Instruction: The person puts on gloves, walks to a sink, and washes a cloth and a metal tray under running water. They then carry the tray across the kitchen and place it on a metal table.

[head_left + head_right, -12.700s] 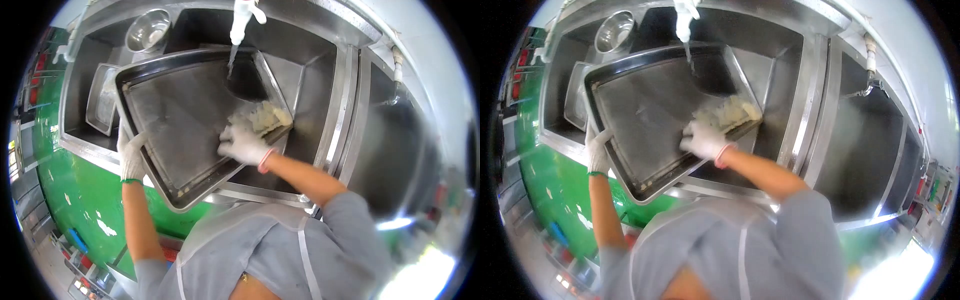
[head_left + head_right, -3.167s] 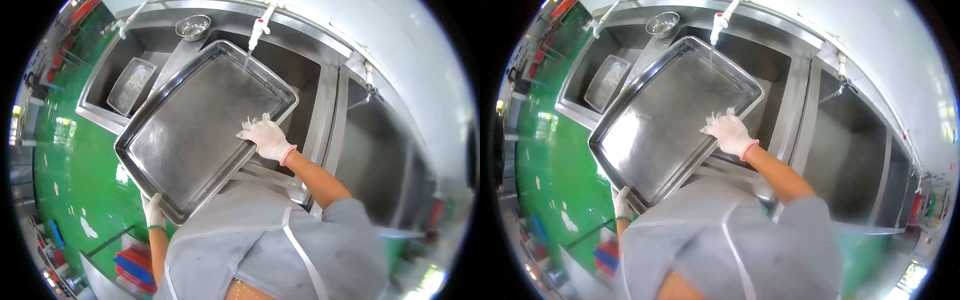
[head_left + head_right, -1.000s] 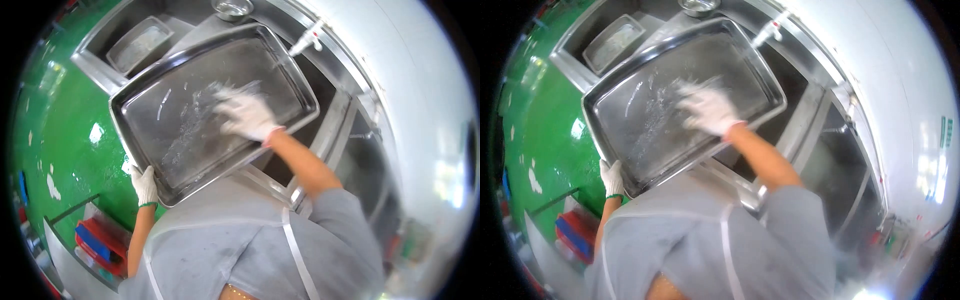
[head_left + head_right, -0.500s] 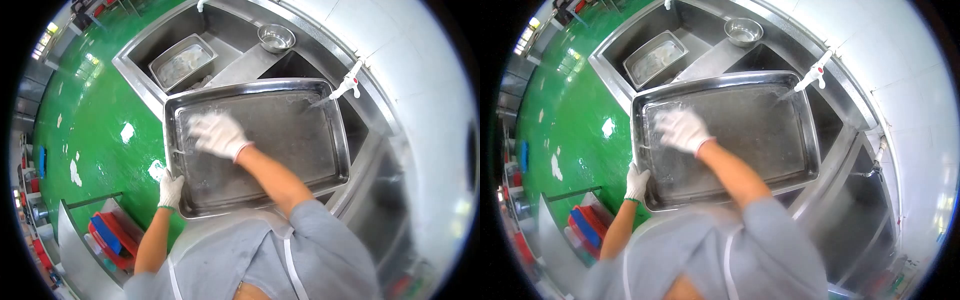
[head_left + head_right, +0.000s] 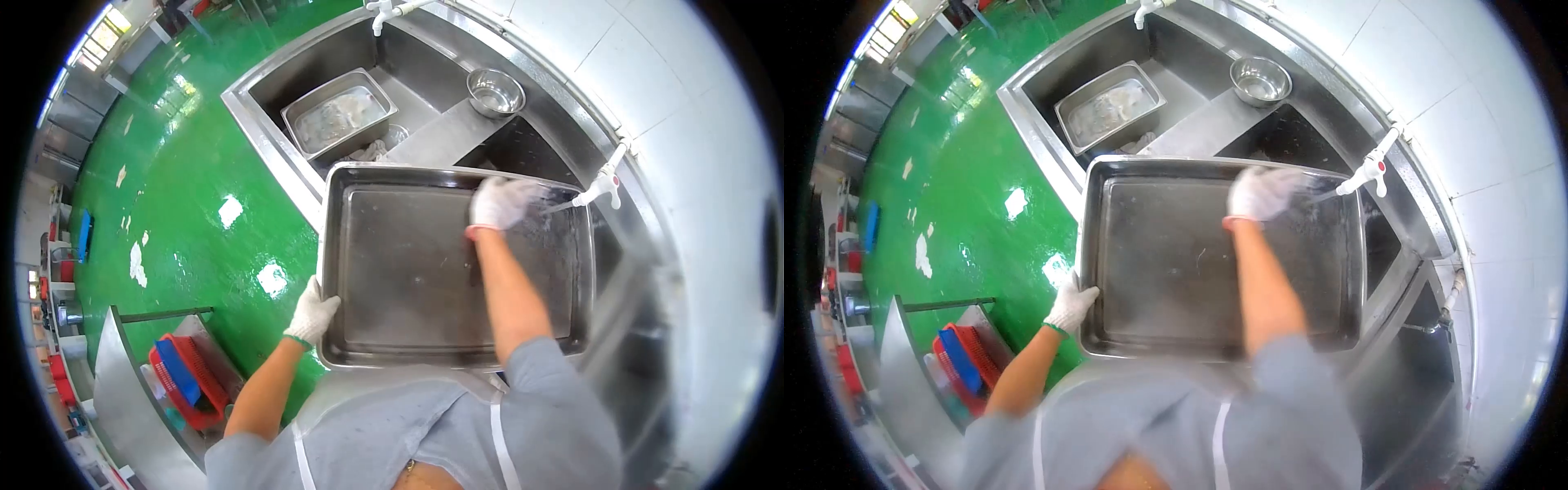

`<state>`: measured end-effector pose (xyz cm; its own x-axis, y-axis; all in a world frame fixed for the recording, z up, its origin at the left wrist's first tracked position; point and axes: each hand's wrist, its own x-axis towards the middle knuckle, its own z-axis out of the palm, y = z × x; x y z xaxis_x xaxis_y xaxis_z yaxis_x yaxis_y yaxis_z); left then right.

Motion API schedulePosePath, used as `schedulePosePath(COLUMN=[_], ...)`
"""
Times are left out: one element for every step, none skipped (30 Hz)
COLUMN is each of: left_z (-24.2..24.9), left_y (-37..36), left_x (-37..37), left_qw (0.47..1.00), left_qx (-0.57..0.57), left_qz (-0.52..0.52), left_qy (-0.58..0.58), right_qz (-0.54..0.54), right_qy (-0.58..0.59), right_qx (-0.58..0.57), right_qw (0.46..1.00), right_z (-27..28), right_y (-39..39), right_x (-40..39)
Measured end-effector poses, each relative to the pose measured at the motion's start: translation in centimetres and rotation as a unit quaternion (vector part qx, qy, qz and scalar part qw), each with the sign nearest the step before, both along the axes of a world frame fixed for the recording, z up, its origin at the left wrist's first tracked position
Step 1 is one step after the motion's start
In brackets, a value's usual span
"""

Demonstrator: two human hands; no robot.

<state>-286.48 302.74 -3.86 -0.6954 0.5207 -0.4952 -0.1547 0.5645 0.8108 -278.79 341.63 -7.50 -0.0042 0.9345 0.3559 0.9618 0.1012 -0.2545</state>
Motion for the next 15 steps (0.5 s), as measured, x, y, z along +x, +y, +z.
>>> schedulePosePath(left_z=[0.8, 1.6, 0.7, 1.1, 1.7, 2.1, 2.2, 2.5, 2.8, 2.9, 1.7, 1.1, 0.9, 1.9, 2.3], left_y=[0.6, 1.0, 0.5, 0.5, 0.8, 1.2, 1.2, 1.4, 1.4, 1.2, 0.1, -0.4, -1.0, -1.3, -1.6], left_x=[0.4, 0.5, 0.5, 0.4, 0.6, 0.6, 0.6, 0.7, 0.7, 0.5, 0.3, -0.1, -0.8, -1.3, -1.7], left_qw=[0.999, 0.998, 0.999, 0.999, 0.998, 0.998, 0.999, 0.998, 0.997, 0.996, 0.998, 0.997, 0.996, 0.993, 0.994], left_qx=[-0.032, -0.064, -0.028, -0.036, -0.045, -0.051, -0.036, -0.054, -0.072, -0.092, -0.050, -0.004, -0.044, -0.085, -0.067], left_qz=[-0.007, -0.013, -0.025, -0.024, -0.026, -0.033, -0.022, -0.013, -0.006, -0.002, 0.030, 0.065, 0.074, 0.085, 0.081], left_qy=[0.000, 0.001, 0.010, 0.019, 0.024, 0.030, 0.012, 0.017, 0.020, 0.024, 0.028, 0.030, 0.014, -0.001, 0.011], right_qz=[0.074, 0.124, 0.326, 0.424, 0.496, 0.581, 0.605, 0.620, 0.619, 0.624, 0.621, 0.617, 0.601, 0.600, 0.584], right_qy=[-0.004, -0.232, 0.012, -0.068, 0.123, 0.040, -0.039, -0.044, -0.071, -0.085, -0.095, -0.109, -0.080, -0.054, -0.081], right_qx=[0.071, 0.033, 0.026, -0.082, 0.166, 0.122, 0.012, -0.033, -0.068, -0.091, -0.117, -0.140, -0.200, -0.178, -0.194], right_qw=[0.995, 0.964, 0.945, 0.899, 0.843, 0.804, 0.795, 0.782, 0.779, 0.772, 0.770, 0.766, 0.770, 0.778, 0.784], right_z=[0.9, 6.4, 2.1, 3.5, 0.3, 2.3, 4.5, 4.3, 4.5, 4.4, 4.8, 5.9, 7.2, 6.3, 6.3], right_y=[-3.4, -6.7, -6.9, -8.5, -9.3, -10.8, -12.1, -12.1, -11.7, -10.9, -9.5, -7.9, -5.9, -3.6, -0.8], right_x=[-2.4, -4.5, -6.6, -8.9, -12.4, -13.0, -13.6, -15.0, -15.7, -15.4, -14.4, -12.9, -10.3, -7.6, -4.9])
